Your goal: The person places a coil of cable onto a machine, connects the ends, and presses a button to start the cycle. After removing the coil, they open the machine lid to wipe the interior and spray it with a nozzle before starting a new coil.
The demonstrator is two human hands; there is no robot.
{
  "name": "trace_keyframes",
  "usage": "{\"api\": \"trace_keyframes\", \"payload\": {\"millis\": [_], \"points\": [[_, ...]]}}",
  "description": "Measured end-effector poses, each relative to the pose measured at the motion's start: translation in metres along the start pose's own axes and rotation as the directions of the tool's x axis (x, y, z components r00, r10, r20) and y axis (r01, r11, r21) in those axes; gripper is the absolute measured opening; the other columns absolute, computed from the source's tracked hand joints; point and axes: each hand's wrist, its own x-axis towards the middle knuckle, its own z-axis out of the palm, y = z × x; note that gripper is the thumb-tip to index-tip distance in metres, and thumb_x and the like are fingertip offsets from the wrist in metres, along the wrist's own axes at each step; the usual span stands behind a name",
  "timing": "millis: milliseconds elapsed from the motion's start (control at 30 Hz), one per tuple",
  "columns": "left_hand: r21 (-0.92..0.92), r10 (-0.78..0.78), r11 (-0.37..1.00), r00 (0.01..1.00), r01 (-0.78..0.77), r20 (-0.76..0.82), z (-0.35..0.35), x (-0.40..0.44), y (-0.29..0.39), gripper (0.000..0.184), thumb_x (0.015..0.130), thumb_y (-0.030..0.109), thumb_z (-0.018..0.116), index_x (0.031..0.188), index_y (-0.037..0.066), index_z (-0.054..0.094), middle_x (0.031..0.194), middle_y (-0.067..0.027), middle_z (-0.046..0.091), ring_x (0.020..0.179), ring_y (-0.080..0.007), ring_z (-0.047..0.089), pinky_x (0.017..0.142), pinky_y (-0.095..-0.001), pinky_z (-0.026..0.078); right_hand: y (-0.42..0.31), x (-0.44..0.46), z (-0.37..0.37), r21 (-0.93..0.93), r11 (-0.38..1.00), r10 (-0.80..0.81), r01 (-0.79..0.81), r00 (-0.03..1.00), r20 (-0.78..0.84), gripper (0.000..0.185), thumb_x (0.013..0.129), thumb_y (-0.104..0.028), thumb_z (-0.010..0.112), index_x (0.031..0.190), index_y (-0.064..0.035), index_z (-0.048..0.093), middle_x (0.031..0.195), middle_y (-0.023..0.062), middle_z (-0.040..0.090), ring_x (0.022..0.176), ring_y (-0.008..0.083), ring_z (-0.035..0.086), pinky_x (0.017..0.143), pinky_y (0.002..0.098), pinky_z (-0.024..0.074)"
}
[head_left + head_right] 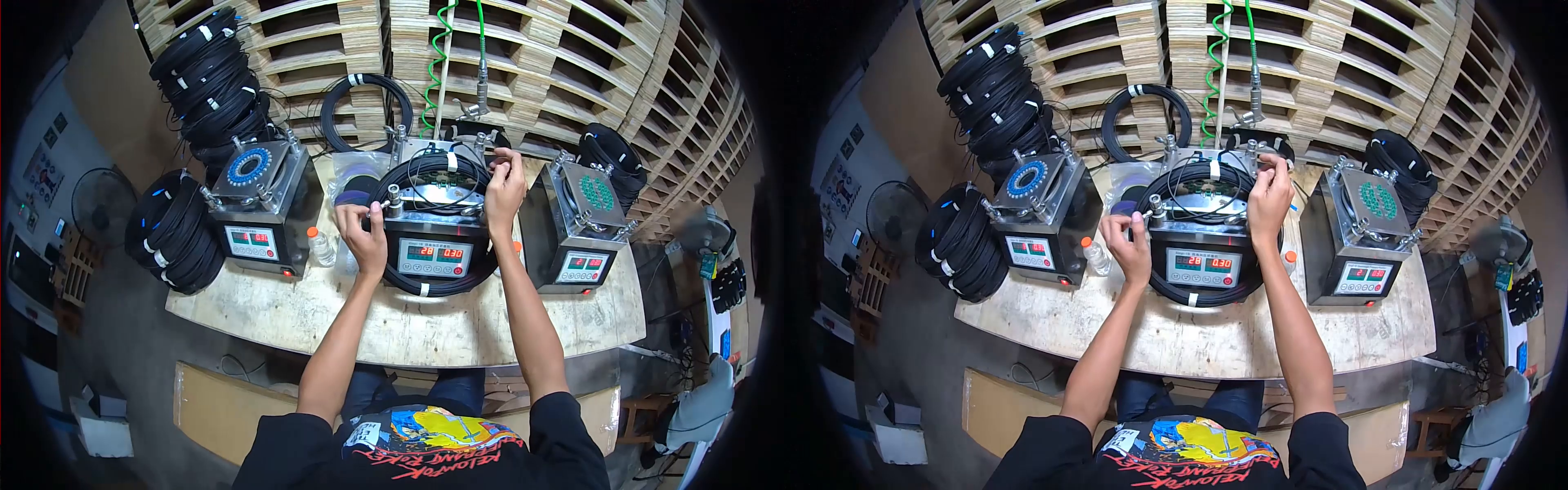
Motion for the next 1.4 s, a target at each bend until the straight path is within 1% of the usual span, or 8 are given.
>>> {"api": "trace_keyframes", "payload": {"millis": [200, 333, 500, 633, 833, 967, 1133, 1400], "points": [[-0.051, 0.274, 0.958, 0.953, -0.282, -0.131, 0.009, -0.005, 0.004, 0.025, 0.093, 0.016, 0.061, 0.111, -0.001, 0.055, 0.107, -0.0186, 0.051, 0.098, -0.0324, 0.049, 0.087, -0.0425, 0.041, -0.002, 0.000, -0.001, -0.005, 1.000, 0.011, -0.011, 1.000, 0.004, 0.019, 0.093, -0.001, 0.047, 0.103, 0.0025, 0.062, 0.087, 0.0165, 0.066, 0.077, 0.0284, 0.065, 0.074, 0.0380, 0.0501], [-0.140, 0.144, 0.976, 0.974, -0.170, -0.174, 0.004, 0.001, 0.008, 0.036, 0.090, 0.018, 0.062, 0.118, 0.000, 0.049, 0.111, -0.0172, 0.047, 0.099, -0.0309, 0.048, 0.088, -0.0425, 0.040, -0.002, 0.000, 0.000, 0.010, 1.000, -0.002, 0.002, 1.000, -0.007, 0.018, 0.092, 0.000, 0.048, 0.102, 0.0025, 0.062, 0.086, 0.0163, 0.066, 0.076, 0.0280, 0.064, 0.073, 0.0378, 0.0497], [-0.055, 0.099, 0.993, 0.989, -0.105, -0.110, 0.005, -0.002, 0.002, 0.028, 0.097, 0.021, 0.063, 0.088, -0.002, 0.048, 0.098, -0.0164, 0.046, 0.097, -0.0335, 0.047, 0.089, -0.0448, 0.038, 0.001, 0.000, 0.000, -0.001, 1.000, -0.015, 0.015, 1.000, -0.016, 0.017, 0.091, 0.001, 0.048, 0.101, 0.0025, 0.062, 0.085, 0.0155, 0.065, 0.076, 0.0266, 0.064, 0.072, 0.0375, 0.0493], [-0.005, 0.191, 0.981, 0.973, -0.193, -0.131, 0.007, -0.003, 0.003, 0.026, 0.097, 0.019, 0.062, 0.090, -0.002, 0.048, 0.100, -0.0167, 0.046, 0.097, -0.0334, 0.047, 0.090, -0.0456, 0.038, -0.001, -0.001, -0.002, 0.001, 1.000, 0.010, -0.010, 1.000, 0.002, 0.017, 0.092, -0.001, 0.048, 0.102, 0.0021, 0.061, 0.084, 0.0147, 0.065, 0.075, 0.0269, 0.064, 0.072, 0.0376, 0.0491], [-0.240, 0.092, 0.965, 0.993, -0.106, -0.069, 0.007, 0.005, 0.003, 0.040, 0.097, 0.025, 0.055, 0.123, -0.003, 0.046, 0.119, -0.0200, 0.048, 0.107, -0.0327, 0.051, 0.097, -0.0422, 0.040, -0.003, -0.013, -0.010, -0.007, 1.000, 0.009, -0.009, 1.000, -0.022, 0.020, 0.099, -0.008, 0.046, 0.110, 0.0010, 0.060, 0.092, 0.0163, 0.065, 0.082, 0.0284, 0.064, 0.078, 0.0380, 0.0490], [-0.164, -0.003, 0.986, 0.996, 0.018, 0.091, 0.008, 0.009, 0.000, 0.061, 0.100, 0.041, 0.055, 0.143, -0.001, 0.044, 0.124, -0.0230, 0.055, 0.114, -0.0373, 0.055, 0.100, -0.0434, 0.042, -0.005, -0.051, -0.030, -0.172, 0.985, -0.022, 0.031, 0.998, 0.051, 0.041, 0.098, -0.023, 0.056, 0.133, -0.0022, 0.054, 0.116, 0.0190, 0.064, 0.107, 0.0328, 0.060, 0.097, 0.0425, 0.0419], [-0.154, -0.131, 0.974, 0.966, 0.168, 0.223, 0.006, 0.010, 0.005, 0.057, 0.102, 0.048, 0.050, 0.132, 0.000, 0.059, 0.111, -0.0292, 0.067, 0.104, -0.0439, 0.065, 0.090, -0.0438, 0.048, -0.020, -0.078, -0.034, -0.344, 0.935, -0.045, 0.084, 0.992, 0.121, 0.085, 0.086, -0.051, 0.070, 0.151, -0.0057, 0.037, 0.142, 0.0196, 0.051, 0.134, 0.0345, 0.043, 0.113, 0.0464, 0.0253], [-0.165, -0.110, 0.976, 0.974, 0.144, 0.199, 0.006, 0.009, 0.012, 0.057, 0.104, 0.047, 0.046, 0.130, -0.003, 0.058, 0.106, -0.0246, 0.070, 0.098, -0.0352, 0.068, 0.086, -0.0386, 0.050, -0.015, -0.080, -0.037, -0.377, 0.916, -0.090, 0.135, 0.987, 0.136, 0.089, 0.076, -0.041, 0.080, 0.148, -0.0073, 0.040, 0.143, 0.0177, 0.049, 0.134, 0.0343, 0.043, 0.112, 0.0473, 0.0283]]}}
